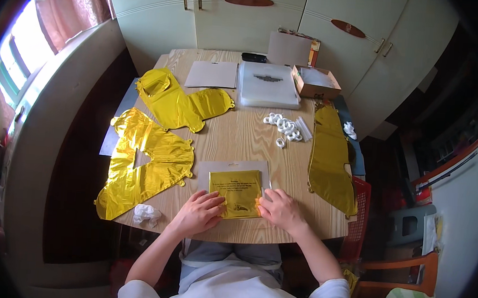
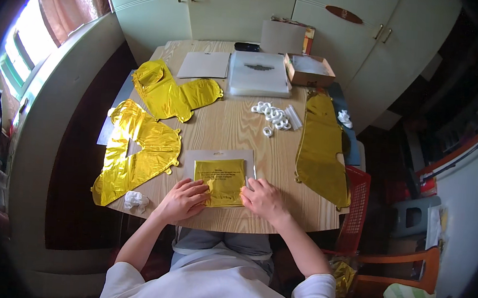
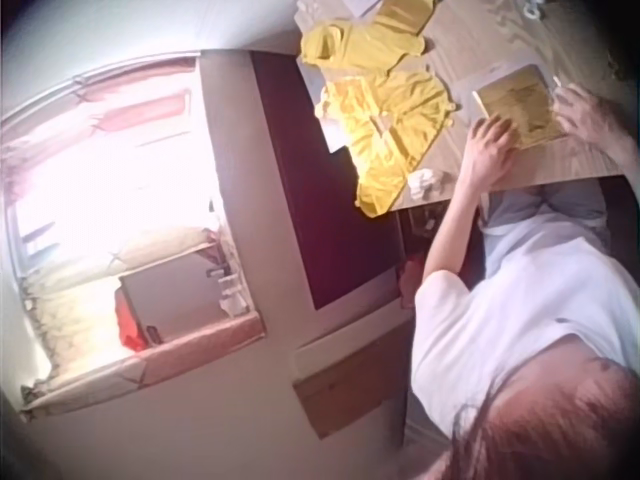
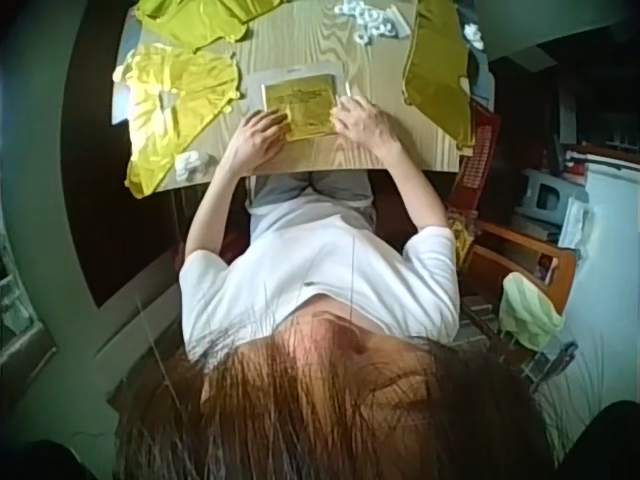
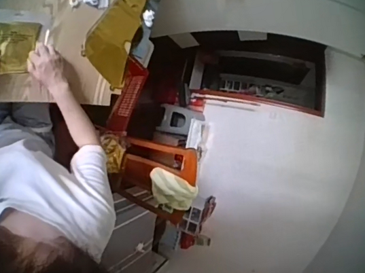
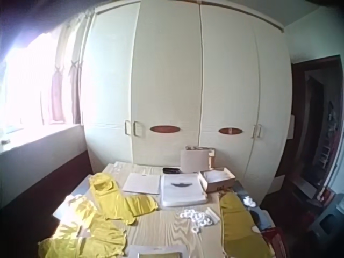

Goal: Folding gold foil material and placing it on cardboard inserts for packaging.

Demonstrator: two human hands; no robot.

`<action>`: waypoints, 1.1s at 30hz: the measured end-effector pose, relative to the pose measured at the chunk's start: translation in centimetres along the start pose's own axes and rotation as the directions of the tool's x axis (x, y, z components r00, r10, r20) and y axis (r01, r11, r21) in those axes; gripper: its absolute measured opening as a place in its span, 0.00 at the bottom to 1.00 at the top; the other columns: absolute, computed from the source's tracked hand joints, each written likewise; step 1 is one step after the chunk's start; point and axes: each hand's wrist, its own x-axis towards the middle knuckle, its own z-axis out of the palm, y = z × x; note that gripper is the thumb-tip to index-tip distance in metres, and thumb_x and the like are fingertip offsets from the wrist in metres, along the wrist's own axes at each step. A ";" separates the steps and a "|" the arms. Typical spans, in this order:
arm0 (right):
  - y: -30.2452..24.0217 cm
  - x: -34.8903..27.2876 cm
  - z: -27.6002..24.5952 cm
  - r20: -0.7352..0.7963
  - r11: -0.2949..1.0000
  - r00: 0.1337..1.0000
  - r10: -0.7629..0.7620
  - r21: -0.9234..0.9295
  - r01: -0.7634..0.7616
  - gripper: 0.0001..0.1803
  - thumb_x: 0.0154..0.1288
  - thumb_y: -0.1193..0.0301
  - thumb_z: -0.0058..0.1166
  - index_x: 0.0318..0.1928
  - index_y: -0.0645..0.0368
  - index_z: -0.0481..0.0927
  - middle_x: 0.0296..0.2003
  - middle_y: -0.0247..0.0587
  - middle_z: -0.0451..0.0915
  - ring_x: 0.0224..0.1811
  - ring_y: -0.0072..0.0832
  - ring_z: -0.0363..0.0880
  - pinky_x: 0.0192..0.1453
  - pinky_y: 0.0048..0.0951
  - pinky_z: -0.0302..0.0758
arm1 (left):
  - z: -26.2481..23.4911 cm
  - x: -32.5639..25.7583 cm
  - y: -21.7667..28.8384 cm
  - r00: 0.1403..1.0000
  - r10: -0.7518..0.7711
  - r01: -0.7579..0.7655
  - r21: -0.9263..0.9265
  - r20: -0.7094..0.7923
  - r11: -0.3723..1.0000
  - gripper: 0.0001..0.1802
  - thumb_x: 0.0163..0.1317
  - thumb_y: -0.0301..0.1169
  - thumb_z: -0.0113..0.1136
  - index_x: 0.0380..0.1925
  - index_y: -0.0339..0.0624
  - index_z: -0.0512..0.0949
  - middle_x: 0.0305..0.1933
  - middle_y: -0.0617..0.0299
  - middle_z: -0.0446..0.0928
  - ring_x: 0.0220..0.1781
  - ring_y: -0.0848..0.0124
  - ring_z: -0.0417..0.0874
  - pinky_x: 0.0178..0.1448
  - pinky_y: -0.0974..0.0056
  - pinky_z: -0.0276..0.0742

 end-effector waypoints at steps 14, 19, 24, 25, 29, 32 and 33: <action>-5.4 0.2 -1.2 -0.075 0.989 0.991 -0.108 -0.112 0.099 0.10 0.59 0.61 0.59 0.36 0.52 0.78 0.39 0.33 0.74 0.47 0.32 0.72 0.53 0.34 0.71 | -0.4 -1.0 -0.5 0.993 -0.106 0.096 -0.156 -0.057 0.983 0.12 0.63 0.35 0.59 0.45 0.45 0.79 0.57 0.59 0.76 0.66 0.60 0.72 0.68 0.52 0.65; -12.1 0.7 1.8 -0.055 0.970 0.990 -0.126 0.201 0.135 0.08 0.58 0.66 0.58 0.36 0.53 0.75 0.35 0.35 0.72 0.42 0.31 0.72 0.48 0.32 0.72 | -1.7 -3.1 -1.3 0.997 -0.079 0.081 -0.074 0.025 0.994 0.13 0.61 0.35 0.61 0.45 0.47 0.80 0.56 0.64 0.79 0.64 0.65 0.74 0.66 0.54 0.67; -14.5 1.1 4.6 -0.021 0.963 1.000 0.023 0.268 -0.016 0.06 0.60 0.69 0.54 0.37 0.56 0.75 0.34 0.37 0.72 0.41 0.33 0.73 0.48 0.35 0.73 | -1.0 -3.8 -1.6 0.995 -0.093 0.090 -0.107 -0.020 0.990 0.14 0.60 0.36 0.63 0.45 0.48 0.80 0.56 0.65 0.79 0.65 0.67 0.74 0.68 0.54 0.64; -14.5 1.1 4.8 -0.008 0.961 1.000 0.029 0.275 -0.026 0.06 0.60 0.70 0.53 0.36 0.56 0.75 0.34 0.38 0.72 0.40 0.33 0.73 0.47 0.35 0.73 | -0.9 -3.9 -1.7 0.996 -0.091 0.088 -0.120 -0.022 0.989 0.14 0.60 0.36 0.63 0.45 0.48 0.80 0.56 0.65 0.79 0.65 0.67 0.74 0.68 0.54 0.64; -14.7 2.1 5.2 0.037 0.972 0.999 0.027 0.231 -0.034 0.04 0.60 0.70 0.51 0.34 0.55 0.74 0.33 0.38 0.72 0.39 0.33 0.73 0.45 0.34 0.72 | -0.5 -4.3 -1.7 0.995 -0.096 0.093 -0.108 -0.020 0.990 0.14 0.60 0.36 0.63 0.46 0.48 0.80 0.57 0.65 0.78 0.65 0.67 0.74 0.69 0.55 0.63; -15.0 2.6 5.5 0.073 0.985 0.997 0.009 0.169 -0.021 0.03 0.60 0.70 0.49 0.33 0.55 0.73 0.33 0.38 0.72 0.39 0.32 0.72 0.44 0.33 0.70 | -0.6 -4.2 -1.7 0.995 -0.098 0.095 -0.109 -0.027 0.990 0.15 0.59 0.36 0.62 0.46 0.48 0.80 0.57 0.66 0.78 0.66 0.68 0.73 0.70 0.54 0.62; -15.1 2.7 5.6 0.086 0.988 0.996 0.003 0.153 -0.016 0.03 0.60 0.70 0.48 0.33 0.54 0.73 0.33 0.37 0.72 0.39 0.32 0.72 0.44 0.33 0.69 | -0.5 -4.3 -1.7 0.995 -0.099 0.095 -0.111 -0.031 0.989 0.15 0.59 0.36 0.62 0.46 0.48 0.80 0.57 0.66 0.78 0.66 0.68 0.73 0.70 0.54 0.62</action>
